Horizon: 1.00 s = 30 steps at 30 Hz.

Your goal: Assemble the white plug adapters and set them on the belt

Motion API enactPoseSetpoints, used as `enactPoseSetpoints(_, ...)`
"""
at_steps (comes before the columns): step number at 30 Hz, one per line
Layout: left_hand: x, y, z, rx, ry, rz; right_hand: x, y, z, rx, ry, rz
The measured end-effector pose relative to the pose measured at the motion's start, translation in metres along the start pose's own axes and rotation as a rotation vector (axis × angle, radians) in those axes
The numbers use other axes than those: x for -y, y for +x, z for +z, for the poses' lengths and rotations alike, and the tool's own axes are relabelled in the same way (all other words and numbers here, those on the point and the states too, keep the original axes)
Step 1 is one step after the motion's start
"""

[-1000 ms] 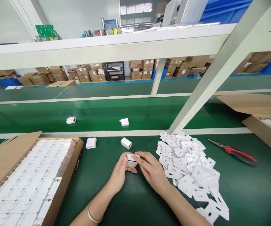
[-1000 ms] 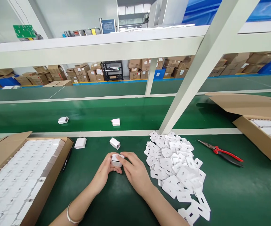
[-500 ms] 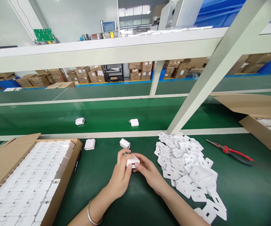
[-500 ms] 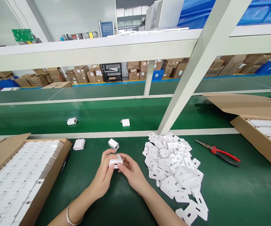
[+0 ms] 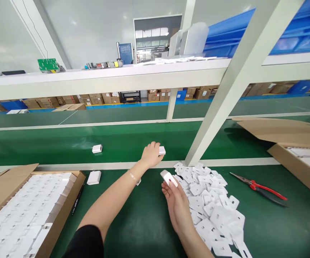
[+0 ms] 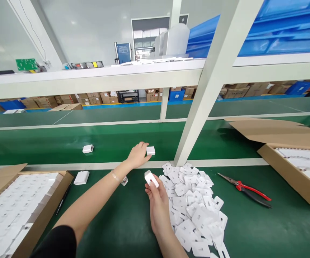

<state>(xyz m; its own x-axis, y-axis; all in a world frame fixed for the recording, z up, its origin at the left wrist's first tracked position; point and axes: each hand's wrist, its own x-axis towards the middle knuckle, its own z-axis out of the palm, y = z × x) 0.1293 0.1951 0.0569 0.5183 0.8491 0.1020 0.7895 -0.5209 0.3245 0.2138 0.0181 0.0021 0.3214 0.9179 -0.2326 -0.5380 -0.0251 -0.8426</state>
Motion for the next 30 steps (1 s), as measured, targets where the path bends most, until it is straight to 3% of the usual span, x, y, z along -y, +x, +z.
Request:
enactPoseSetpoints(2,-0.005,0.04,0.017,0.054,0.056,0.05,0.0,0.003,-0.003,-0.036,-0.042,-0.035)
enactPoseSetpoints(5,-0.015,0.076,0.037,0.135,0.138,0.139,0.001,0.006,-0.006,-0.052,-0.106,-0.059)
enactPoseSetpoints(7,-0.013,0.087,0.04,0.17,0.188,0.195,0.001,0.008,-0.007,-0.06,-0.132,-0.037)
enactPoseSetpoints(9,0.003,0.09,0.03,0.183,0.23,0.225,0.001,0.008,-0.006,-0.066,-0.157,0.0)
enactPoseSetpoints(12,0.055,0.083,-0.005,0.159,0.292,0.159,0.002,0.005,-0.002,-0.031,-0.19,0.022)
enactPoseSetpoints(17,0.166,0.041,-0.07,0.136,0.391,-0.123,0.004,0.001,0.004,0.025,-0.211,0.051)
enactPoseSetpoints(19,0.197,0.02,-0.079,0.152,0.403,-0.219,0.004,0.001,0.005,0.029,-0.207,0.038)
enactPoseSetpoints(21,0.214,0.003,-0.077,0.167,0.394,-0.271,0.004,0.002,0.005,0.033,-0.201,0.01)
enactPoseSetpoints(25,0.214,-0.014,-0.061,0.177,0.342,-0.228,0.004,0.003,0.003,0.019,-0.221,-0.017)
enactPoseSetpoints(30,0.177,-0.039,-0.053,0.164,0.255,-0.084,0.005,0.002,0.004,0.003,-0.235,-0.011)
